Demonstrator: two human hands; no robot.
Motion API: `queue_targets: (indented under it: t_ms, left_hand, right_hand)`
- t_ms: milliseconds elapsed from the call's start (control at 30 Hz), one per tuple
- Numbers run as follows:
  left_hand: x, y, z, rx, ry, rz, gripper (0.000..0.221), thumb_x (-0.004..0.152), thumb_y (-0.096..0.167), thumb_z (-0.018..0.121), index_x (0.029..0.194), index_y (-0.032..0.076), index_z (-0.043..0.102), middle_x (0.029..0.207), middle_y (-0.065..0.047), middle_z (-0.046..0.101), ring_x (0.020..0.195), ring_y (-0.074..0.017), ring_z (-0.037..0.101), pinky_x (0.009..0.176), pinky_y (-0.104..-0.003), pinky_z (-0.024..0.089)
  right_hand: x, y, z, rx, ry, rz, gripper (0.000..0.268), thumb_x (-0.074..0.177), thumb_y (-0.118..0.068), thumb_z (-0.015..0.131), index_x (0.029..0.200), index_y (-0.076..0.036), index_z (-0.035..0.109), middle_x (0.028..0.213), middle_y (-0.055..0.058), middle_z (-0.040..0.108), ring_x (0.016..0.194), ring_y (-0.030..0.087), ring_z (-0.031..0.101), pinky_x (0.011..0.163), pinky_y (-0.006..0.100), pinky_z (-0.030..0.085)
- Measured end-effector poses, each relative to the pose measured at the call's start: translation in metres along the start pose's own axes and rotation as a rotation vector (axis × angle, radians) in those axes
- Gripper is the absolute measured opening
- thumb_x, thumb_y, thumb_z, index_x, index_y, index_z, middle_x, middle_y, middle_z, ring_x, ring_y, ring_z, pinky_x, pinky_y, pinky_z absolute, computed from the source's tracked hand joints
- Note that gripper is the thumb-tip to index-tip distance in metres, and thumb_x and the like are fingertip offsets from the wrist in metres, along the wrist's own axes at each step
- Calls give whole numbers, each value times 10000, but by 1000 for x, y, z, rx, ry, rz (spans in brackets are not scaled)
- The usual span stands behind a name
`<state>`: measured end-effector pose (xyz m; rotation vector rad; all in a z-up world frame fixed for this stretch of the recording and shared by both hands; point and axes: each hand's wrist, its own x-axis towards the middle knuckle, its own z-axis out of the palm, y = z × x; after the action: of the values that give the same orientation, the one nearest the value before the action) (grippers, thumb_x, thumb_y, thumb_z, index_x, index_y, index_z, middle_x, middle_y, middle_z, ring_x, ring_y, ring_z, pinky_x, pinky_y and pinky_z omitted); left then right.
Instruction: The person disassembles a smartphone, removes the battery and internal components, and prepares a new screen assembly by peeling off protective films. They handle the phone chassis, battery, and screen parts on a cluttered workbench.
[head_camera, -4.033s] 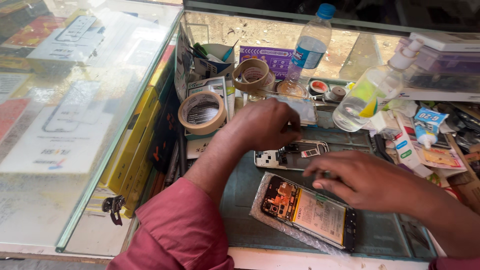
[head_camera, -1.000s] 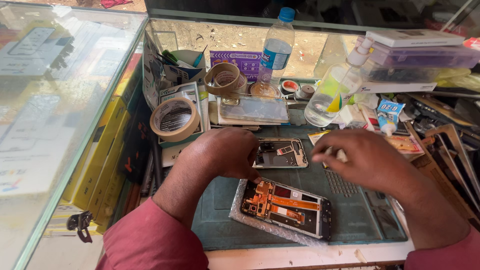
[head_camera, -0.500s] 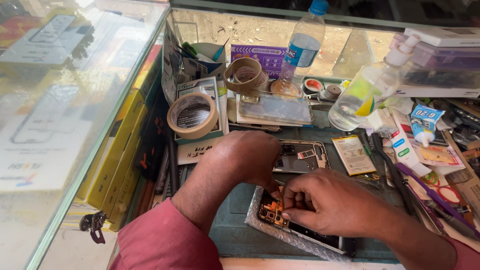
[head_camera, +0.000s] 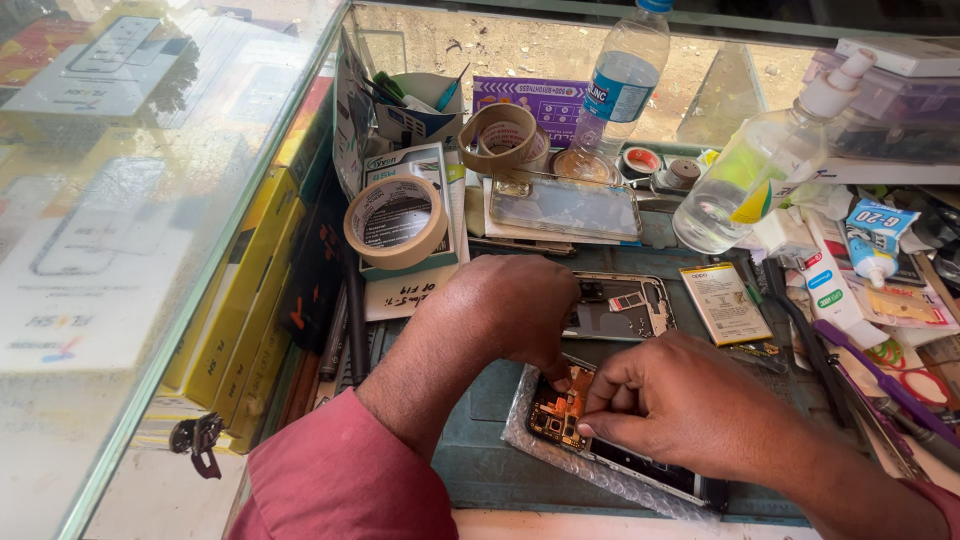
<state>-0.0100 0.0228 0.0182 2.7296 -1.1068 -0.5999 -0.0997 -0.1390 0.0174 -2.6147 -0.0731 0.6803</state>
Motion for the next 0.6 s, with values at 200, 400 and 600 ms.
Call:
queue_targets:
  t_ms: [200, 400, 600]
  left_hand:
    - [0, 1, -1, -1, -13, -8, 501, 623, 426, 922, 1002, 130, 783, 1007, -62, 780, 965, -258, 745, 828, -424, 594]
    - [0, 1, -1, 6, -26, -21, 489, 619, 438, 921, 981, 135, 791, 1007, -61, 778, 967, -257, 745, 830, -423, 594]
    - [0, 2, -2, 3, -24, -26, 499, 613, 434, 925, 990, 137, 789, 1013, -64, 773, 969, -260, 744, 832, -427, 591]
  right_hand:
    - [1, 3, 2, 6, -9, 46, 256, 777, -323, 844, 896, -104, 787, 593, 68, 741, 499, 157, 654, 555, 345, 517]
    - [10, 14, 7, 143, -94, -15, 231, 815, -269, 832, 899, -75, 741, 581, 30, 695, 506, 105, 562, 522, 319, 477]
    - [12, 19, 9, 184, -122, -27, 214, 838, -252, 817, 895, -65, 730, 572, 25, 680, 504, 95, 535, 511, 310, 454]
